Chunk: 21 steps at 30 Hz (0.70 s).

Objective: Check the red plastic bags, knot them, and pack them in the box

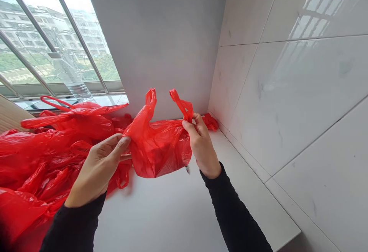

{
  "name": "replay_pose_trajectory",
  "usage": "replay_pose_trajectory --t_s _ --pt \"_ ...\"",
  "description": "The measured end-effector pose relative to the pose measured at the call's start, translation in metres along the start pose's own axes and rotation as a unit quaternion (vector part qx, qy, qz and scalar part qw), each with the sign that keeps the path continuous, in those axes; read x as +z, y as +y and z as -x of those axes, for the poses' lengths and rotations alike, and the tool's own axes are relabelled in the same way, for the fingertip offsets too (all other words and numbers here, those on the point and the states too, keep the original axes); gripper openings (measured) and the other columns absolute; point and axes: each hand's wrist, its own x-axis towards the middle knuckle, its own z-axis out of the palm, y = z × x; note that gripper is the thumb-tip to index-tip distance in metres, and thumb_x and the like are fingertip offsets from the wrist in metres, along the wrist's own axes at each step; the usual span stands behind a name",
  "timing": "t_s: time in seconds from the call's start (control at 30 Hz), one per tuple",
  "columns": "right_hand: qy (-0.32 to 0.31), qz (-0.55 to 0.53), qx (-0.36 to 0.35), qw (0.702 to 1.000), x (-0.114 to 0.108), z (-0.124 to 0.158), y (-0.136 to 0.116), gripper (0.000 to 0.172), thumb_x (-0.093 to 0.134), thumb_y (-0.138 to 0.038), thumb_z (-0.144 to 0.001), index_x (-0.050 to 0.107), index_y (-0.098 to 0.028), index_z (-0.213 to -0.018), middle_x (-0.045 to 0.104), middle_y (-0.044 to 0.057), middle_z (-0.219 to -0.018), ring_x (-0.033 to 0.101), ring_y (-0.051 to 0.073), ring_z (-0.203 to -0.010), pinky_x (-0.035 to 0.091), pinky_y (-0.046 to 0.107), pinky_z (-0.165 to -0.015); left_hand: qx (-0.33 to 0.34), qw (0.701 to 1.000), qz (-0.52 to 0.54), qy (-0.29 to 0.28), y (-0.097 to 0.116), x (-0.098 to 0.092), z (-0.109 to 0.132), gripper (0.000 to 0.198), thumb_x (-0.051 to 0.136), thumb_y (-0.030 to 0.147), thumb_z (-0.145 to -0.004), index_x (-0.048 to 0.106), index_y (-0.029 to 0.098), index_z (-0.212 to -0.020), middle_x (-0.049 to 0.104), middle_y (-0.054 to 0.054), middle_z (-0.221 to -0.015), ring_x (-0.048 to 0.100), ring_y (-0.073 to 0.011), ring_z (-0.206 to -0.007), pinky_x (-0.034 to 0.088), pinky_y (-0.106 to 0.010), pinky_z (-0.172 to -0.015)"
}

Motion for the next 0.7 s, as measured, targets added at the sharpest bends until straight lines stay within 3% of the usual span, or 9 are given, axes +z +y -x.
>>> replay_pose_trajectory --t_s 0.13,0.27,0.4,0.53,0.63,0.7 --pt "0.0 0.003 -0.01 1.0 -0.001 -0.001 -0.001 0.013 0.056 -0.039 -0.096 0.053 -0.028 -0.09 0.052 -0.001 -0.086 0.05 0.018 -0.078 0.044 0.031 -0.074 -0.019 0.996 0.049 0.076 -0.001 -0.004 -0.002 0.038 0.071 0.057 -0.086 0.07 0.02 -0.096 0.071 -0.003 -0.094 0.065 -0.0152 -0.077 0.055 -0.023 -0.066" --pt "0.002 -0.009 -0.007 1.0 -0.001 -0.001 -0.002 0.009 0.057 -0.034 -0.095 0.055 -0.028 -0.09 0.053 0.0 -0.088 0.05 0.018 -0.08 0.043 0.031 -0.073 -0.03 0.992 0.081 0.095 -0.002 -0.004 -0.004 0.039 0.071 0.056 -0.084 0.069 0.02 -0.097 0.071 -0.005 -0.102 0.067 -0.0177 -0.083 0.055 -0.024 -0.065" --pt "0.009 -0.026 -0.008 1.0 0.0 0.0 -0.002 0.008 0.057 -0.031 -0.094 0.056 -0.026 -0.087 0.053 0.0 -0.088 0.049 0.018 -0.081 0.041 0.031 -0.073 -0.029 0.994 0.082 0.062 -0.003 -0.005 -0.005 0.027 0.065 0.047 -0.088 0.069 0.022 -0.099 0.07 -0.004 -0.112 0.067 -0.0196 -0.094 0.056 -0.025 -0.071" --pt "0.007 -0.033 -0.01 0.999 0.002 0.001 -0.002 0.01 0.058 -0.031 -0.094 0.055 -0.026 -0.085 0.052 0.0 -0.086 0.048 0.018 -0.078 0.04 0.031 -0.072 -0.002 0.999 0.024 -0.032 0.002 -0.005 0.0 0.037 0.056 0.056 -0.092 0.069 0.027 -0.112 0.068 -0.003 -0.124 0.065 -0.0227 -0.105 0.056 -0.03 -0.086" --pt "0.002 -0.034 -0.007 0.999 0.004 0.002 -0.003 0.01 0.058 -0.031 -0.094 0.056 -0.026 -0.085 0.053 -0.001 -0.084 0.048 0.017 -0.077 0.041 0.031 -0.073 0.009 0.996 -0.07 -0.057 0.008 -0.002 0.004 0.042 0.066 0.058 -0.089 0.067 0.029 -0.119 0.069 -0.003 -0.118 0.064 -0.0217 -0.106 0.052 -0.028 -0.09" --pt "0.0 -0.035 -0.005 0.999 0.004 0.002 -0.004 0.01 0.059 -0.031 -0.093 0.057 -0.026 -0.086 0.054 -0.001 -0.084 0.049 0.017 -0.078 0.041 0.031 -0.074 0.015 0.995 -0.079 -0.064 0.008 0.001 0.004 0.04 0.071 0.056 -0.086 0.069 0.026 -0.112 0.07 -0.002 -0.106 0.065 -0.0203 -0.098 0.051 -0.027 -0.085"
